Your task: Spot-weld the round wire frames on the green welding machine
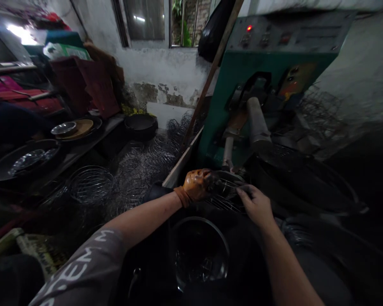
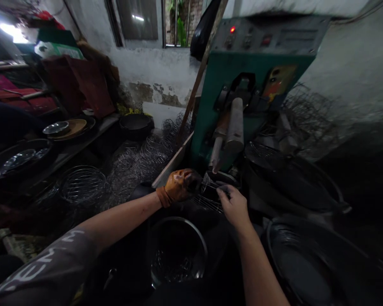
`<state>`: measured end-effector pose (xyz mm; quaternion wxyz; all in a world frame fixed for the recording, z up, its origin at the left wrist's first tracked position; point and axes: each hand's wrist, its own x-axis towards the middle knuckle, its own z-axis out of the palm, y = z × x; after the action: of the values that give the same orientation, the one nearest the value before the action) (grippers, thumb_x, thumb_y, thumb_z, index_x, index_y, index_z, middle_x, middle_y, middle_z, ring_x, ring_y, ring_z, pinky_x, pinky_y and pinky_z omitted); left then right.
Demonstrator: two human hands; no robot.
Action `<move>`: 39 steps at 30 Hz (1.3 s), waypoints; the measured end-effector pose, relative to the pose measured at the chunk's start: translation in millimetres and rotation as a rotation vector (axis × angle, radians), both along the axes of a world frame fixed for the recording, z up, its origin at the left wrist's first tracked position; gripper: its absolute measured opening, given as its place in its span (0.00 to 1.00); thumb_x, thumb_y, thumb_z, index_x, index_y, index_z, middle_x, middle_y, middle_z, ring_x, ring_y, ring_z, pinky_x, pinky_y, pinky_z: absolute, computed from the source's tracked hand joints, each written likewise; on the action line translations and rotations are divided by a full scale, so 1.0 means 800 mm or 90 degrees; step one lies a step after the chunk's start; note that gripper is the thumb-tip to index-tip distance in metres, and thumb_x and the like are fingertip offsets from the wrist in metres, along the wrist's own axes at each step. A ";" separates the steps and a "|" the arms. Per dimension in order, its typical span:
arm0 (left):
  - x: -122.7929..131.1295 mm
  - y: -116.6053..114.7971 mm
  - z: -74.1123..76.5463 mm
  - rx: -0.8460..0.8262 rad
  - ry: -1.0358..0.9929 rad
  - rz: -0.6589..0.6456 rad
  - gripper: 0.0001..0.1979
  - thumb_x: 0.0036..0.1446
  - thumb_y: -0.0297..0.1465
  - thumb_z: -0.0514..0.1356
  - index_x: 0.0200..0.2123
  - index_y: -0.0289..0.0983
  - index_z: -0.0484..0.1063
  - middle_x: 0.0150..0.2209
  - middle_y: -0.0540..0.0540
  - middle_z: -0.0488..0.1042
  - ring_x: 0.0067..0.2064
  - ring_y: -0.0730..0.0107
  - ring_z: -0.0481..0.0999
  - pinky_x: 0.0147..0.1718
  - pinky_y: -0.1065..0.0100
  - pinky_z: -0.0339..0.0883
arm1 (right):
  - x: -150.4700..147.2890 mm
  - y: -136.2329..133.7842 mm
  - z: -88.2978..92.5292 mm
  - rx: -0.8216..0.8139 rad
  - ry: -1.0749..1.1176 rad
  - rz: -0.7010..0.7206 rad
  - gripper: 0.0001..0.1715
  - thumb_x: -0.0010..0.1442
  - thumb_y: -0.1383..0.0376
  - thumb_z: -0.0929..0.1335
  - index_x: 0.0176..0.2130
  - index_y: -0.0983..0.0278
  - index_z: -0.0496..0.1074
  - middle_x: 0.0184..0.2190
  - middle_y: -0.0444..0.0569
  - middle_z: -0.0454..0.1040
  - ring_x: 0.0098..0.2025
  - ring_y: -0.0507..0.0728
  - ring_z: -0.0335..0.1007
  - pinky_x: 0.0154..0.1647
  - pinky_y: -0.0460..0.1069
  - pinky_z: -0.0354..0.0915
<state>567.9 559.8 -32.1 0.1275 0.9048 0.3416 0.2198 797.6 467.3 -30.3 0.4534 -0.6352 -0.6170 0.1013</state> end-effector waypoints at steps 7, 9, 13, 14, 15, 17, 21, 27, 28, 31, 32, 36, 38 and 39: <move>0.008 0.001 0.007 0.007 0.056 -0.011 0.27 0.58 0.41 0.67 0.59 0.42 0.75 0.63 0.41 0.74 0.59 0.48 0.76 0.62 0.50 0.72 | 0.001 -0.001 -0.001 -0.003 -0.004 0.009 0.29 0.63 0.37 0.67 0.33 0.57 0.79 0.35 0.53 0.84 0.41 0.68 0.82 0.46 0.60 0.76; 0.012 0.002 0.010 0.012 0.059 -0.007 0.26 0.60 0.41 0.66 0.60 0.39 0.75 0.63 0.39 0.74 0.59 0.47 0.76 0.62 0.50 0.71 | 0.005 -0.001 0.001 0.000 -0.003 0.001 0.30 0.63 0.37 0.67 0.32 0.57 0.79 0.33 0.52 0.84 0.38 0.67 0.82 0.44 0.59 0.76; 0.018 0.005 0.011 -0.020 0.058 0.026 0.26 0.58 0.35 0.65 0.59 0.34 0.73 0.60 0.35 0.76 0.59 0.48 0.77 0.62 0.52 0.72 | 0.018 0.000 0.006 0.009 0.010 -0.011 0.28 0.62 0.38 0.68 0.31 0.57 0.79 0.30 0.50 0.83 0.35 0.66 0.81 0.40 0.57 0.76; 0.018 0.006 0.011 -0.025 0.050 0.027 0.25 0.58 0.35 0.65 0.58 0.34 0.73 0.59 0.36 0.76 0.58 0.49 0.78 0.61 0.53 0.73 | 0.021 0.001 0.007 0.012 0.015 -0.013 0.28 0.61 0.38 0.68 0.30 0.57 0.79 0.29 0.50 0.83 0.35 0.66 0.81 0.40 0.57 0.76; 0.019 0.007 0.011 -0.026 0.040 0.022 0.24 0.58 0.36 0.65 0.57 0.35 0.73 0.58 0.36 0.77 0.58 0.49 0.78 0.60 0.53 0.73 | 0.024 0.002 0.007 0.013 0.021 -0.013 0.27 0.60 0.39 0.68 0.30 0.57 0.79 0.29 0.50 0.83 0.35 0.66 0.81 0.40 0.57 0.76; 0.020 0.009 0.011 -0.020 0.025 0.010 0.24 0.58 0.37 0.66 0.56 0.35 0.73 0.57 0.35 0.77 0.57 0.49 0.79 0.60 0.53 0.74 | 0.029 0.003 0.006 0.019 0.032 -0.013 0.25 0.59 0.41 0.69 0.30 0.57 0.79 0.30 0.51 0.83 0.36 0.66 0.81 0.41 0.57 0.77; 0.024 0.017 0.013 -0.010 0.013 -0.012 0.26 0.57 0.36 0.66 0.57 0.32 0.73 0.57 0.34 0.78 0.58 0.49 0.79 0.61 0.54 0.73 | 0.035 0.008 0.001 0.043 0.046 -0.010 0.23 0.59 0.42 0.70 0.30 0.57 0.80 0.34 0.53 0.84 0.39 0.67 0.82 0.45 0.59 0.77; 0.030 0.030 -0.001 0.032 -0.012 0.004 0.27 0.56 0.40 0.69 0.56 0.35 0.74 0.56 0.35 0.79 0.57 0.49 0.79 0.59 0.53 0.74 | 0.044 0.020 -0.003 0.027 0.062 -0.016 0.22 0.58 0.43 0.71 0.30 0.58 0.80 0.34 0.53 0.84 0.39 0.67 0.81 0.43 0.58 0.76; 0.031 0.032 -0.005 0.038 -0.016 0.009 0.27 0.56 0.40 0.69 0.56 0.35 0.74 0.56 0.36 0.79 0.56 0.49 0.80 0.58 0.53 0.75 | 0.046 0.022 -0.005 0.022 0.067 -0.019 0.23 0.57 0.42 0.72 0.31 0.58 0.80 0.34 0.53 0.84 0.39 0.67 0.81 0.42 0.58 0.76; 0.035 0.038 -0.017 0.061 -0.033 0.003 0.27 0.56 0.41 0.70 0.55 0.35 0.75 0.55 0.36 0.79 0.56 0.49 0.80 0.57 0.53 0.75 | 0.052 0.027 -0.010 0.028 0.092 -0.024 0.23 0.56 0.42 0.73 0.30 0.58 0.80 0.34 0.53 0.84 0.39 0.68 0.81 0.44 0.59 0.76; 0.036 0.040 -0.019 0.069 -0.042 0.001 0.27 0.56 0.42 0.70 0.55 0.34 0.75 0.55 0.36 0.79 0.55 0.50 0.80 0.57 0.54 0.75 | 0.053 0.028 -0.011 0.032 0.100 -0.021 0.23 0.56 0.42 0.73 0.30 0.58 0.80 0.34 0.53 0.84 0.40 0.68 0.81 0.44 0.59 0.76; 0.038 0.047 -0.021 0.083 -0.058 0.003 0.27 0.56 0.42 0.70 0.55 0.34 0.75 0.54 0.36 0.79 0.55 0.50 0.80 0.56 0.54 0.76 | 0.060 0.033 -0.013 0.038 0.119 0.000 0.21 0.58 0.43 0.74 0.30 0.57 0.80 0.38 0.53 0.85 0.43 0.68 0.81 0.49 0.61 0.76; 0.039 0.050 -0.020 0.084 -0.052 0.002 0.28 0.56 0.42 0.70 0.56 0.34 0.75 0.55 0.35 0.78 0.56 0.49 0.79 0.57 0.53 0.75 | 0.063 0.035 -0.013 0.040 0.119 -0.002 0.22 0.57 0.42 0.75 0.31 0.58 0.80 0.39 0.53 0.85 0.43 0.68 0.81 0.49 0.62 0.76; 0.040 0.052 -0.020 0.086 -0.047 0.000 0.28 0.56 0.41 0.70 0.56 0.34 0.74 0.56 0.35 0.78 0.57 0.49 0.79 0.57 0.53 0.75 | 0.065 0.036 -0.013 0.040 0.117 -0.004 0.23 0.57 0.42 0.75 0.31 0.58 0.81 0.38 0.53 0.84 0.42 0.68 0.81 0.48 0.62 0.76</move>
<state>599.9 601.3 -48.4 0.0789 0.9026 0.3214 0.2752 849.4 496.1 -40.9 0.5280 -0.6109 -0.5734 0.1385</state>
